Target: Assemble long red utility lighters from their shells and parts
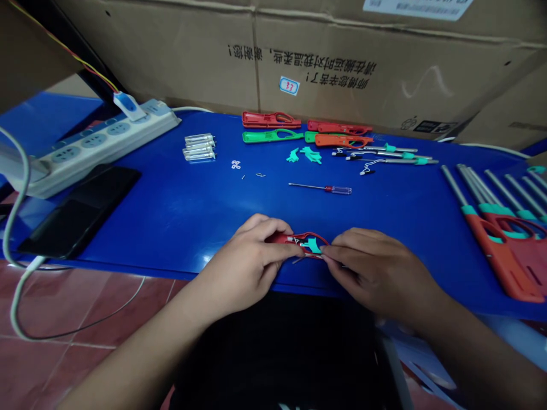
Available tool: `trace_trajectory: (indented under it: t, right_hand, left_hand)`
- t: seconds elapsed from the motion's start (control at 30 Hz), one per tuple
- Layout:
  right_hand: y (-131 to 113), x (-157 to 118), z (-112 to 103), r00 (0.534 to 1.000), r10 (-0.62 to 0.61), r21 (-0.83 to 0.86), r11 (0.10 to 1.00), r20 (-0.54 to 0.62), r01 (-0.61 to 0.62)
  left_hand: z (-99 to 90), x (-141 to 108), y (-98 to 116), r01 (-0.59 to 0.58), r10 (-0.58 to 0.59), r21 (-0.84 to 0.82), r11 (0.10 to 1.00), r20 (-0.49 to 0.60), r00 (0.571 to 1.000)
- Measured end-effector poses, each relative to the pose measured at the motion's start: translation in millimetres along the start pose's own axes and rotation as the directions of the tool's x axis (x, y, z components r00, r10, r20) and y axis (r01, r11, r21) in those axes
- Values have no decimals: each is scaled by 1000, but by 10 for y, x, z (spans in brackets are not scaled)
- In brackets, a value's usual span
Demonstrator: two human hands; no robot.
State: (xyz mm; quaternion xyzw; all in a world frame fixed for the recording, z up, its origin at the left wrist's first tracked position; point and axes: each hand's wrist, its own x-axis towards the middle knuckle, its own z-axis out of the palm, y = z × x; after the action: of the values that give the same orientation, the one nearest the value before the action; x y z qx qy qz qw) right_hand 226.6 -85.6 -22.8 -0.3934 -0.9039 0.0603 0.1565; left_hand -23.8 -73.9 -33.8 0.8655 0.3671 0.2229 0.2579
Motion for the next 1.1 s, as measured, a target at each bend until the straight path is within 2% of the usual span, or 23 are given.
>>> trace_trajectory:
  t: [0.07,0.23,0.47,0.83,1.1]
  right_hand:
    - [2,-2,-7,1000,-1,29,1000,9,1]
    - [27,-5,11,995,21,85,996,-99,-12]
    - [25,-3,-7,995,28,107,994,-93,-18]
    - [-5,77,-38,998,42,141,989,46,-48]
    - [-53,173,-89,990,-39,66,997,133,30]
  left_hand:
    - [1,1,-1,0,0,1,1000,-4,1000]
    - [-4,10,-6,-10,10,-12,1000,-1,1000]
    - [-16,-8,-10,-8,8,-1,1000,9,1000]
    - [-15,16,-4,-11,11,-2,1000,-6,1000]
    - [-25,-4,-6,-29,29,30,999,1,1000]
